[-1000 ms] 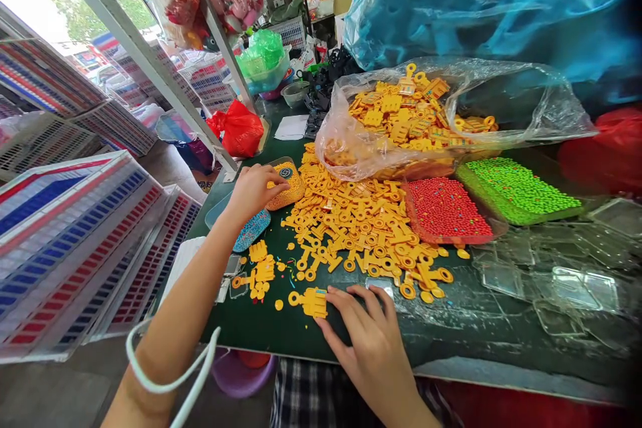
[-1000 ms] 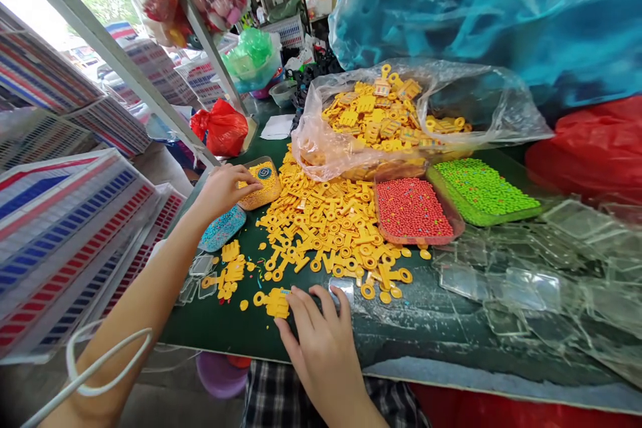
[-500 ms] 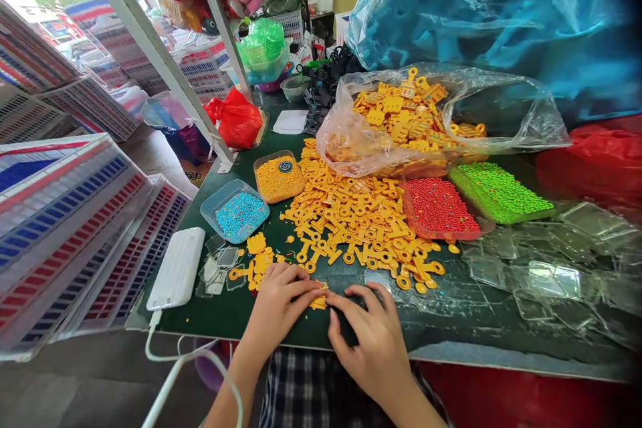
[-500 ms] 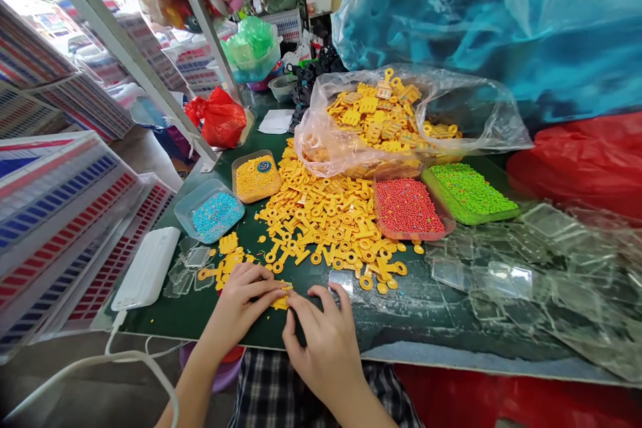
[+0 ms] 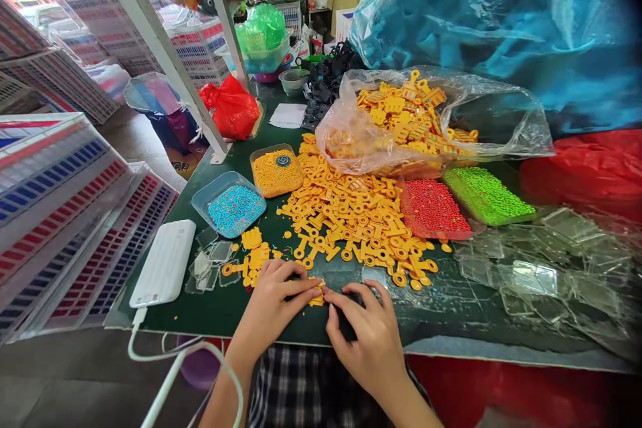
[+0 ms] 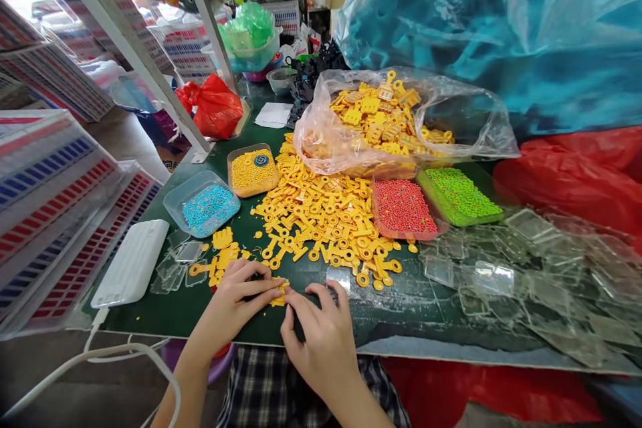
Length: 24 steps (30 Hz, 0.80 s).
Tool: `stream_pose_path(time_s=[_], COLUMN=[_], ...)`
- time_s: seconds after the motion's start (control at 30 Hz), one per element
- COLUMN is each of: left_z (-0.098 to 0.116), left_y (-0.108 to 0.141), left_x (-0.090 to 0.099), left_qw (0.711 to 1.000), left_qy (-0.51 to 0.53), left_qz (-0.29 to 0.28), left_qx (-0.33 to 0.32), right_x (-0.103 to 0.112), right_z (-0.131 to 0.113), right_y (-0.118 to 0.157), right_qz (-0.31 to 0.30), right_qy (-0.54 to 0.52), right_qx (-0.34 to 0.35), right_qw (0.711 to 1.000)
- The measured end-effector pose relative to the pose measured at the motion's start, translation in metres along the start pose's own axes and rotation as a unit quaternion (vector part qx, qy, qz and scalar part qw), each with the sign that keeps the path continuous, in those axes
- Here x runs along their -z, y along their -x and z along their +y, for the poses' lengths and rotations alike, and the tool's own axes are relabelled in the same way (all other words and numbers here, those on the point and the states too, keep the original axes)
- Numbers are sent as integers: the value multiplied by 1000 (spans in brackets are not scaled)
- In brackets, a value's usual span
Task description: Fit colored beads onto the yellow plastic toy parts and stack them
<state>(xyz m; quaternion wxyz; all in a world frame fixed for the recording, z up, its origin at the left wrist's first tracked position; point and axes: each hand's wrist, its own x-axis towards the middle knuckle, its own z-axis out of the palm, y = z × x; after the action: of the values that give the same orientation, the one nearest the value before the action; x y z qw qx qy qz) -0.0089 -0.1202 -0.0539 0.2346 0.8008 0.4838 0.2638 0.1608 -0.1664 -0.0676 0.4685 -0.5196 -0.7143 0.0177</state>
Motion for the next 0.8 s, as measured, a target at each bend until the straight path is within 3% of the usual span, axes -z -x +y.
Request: stream_pose_path(time_s=[0.13,0.2,0.47,0.8], left_z=[-3,-4,1,2], left_y=[2,2,-1,-2], left_x=[1,1,-1,-2], left_qw=[995,994,999,999], left_qy=[26,18,-26,-43], left_qz=[88,104,46,-14], left_qx=[25,40,3,19], right_x=[0,0,0,0], right_z=[0,1,1,1], right_y=[1,1,2,2], right_qz=[1,-3,1,2], right_qy=[-1,2,6,10], right_qx=[-4,-3,-11,-15], right_qw=[1000,1000,1000,1000])
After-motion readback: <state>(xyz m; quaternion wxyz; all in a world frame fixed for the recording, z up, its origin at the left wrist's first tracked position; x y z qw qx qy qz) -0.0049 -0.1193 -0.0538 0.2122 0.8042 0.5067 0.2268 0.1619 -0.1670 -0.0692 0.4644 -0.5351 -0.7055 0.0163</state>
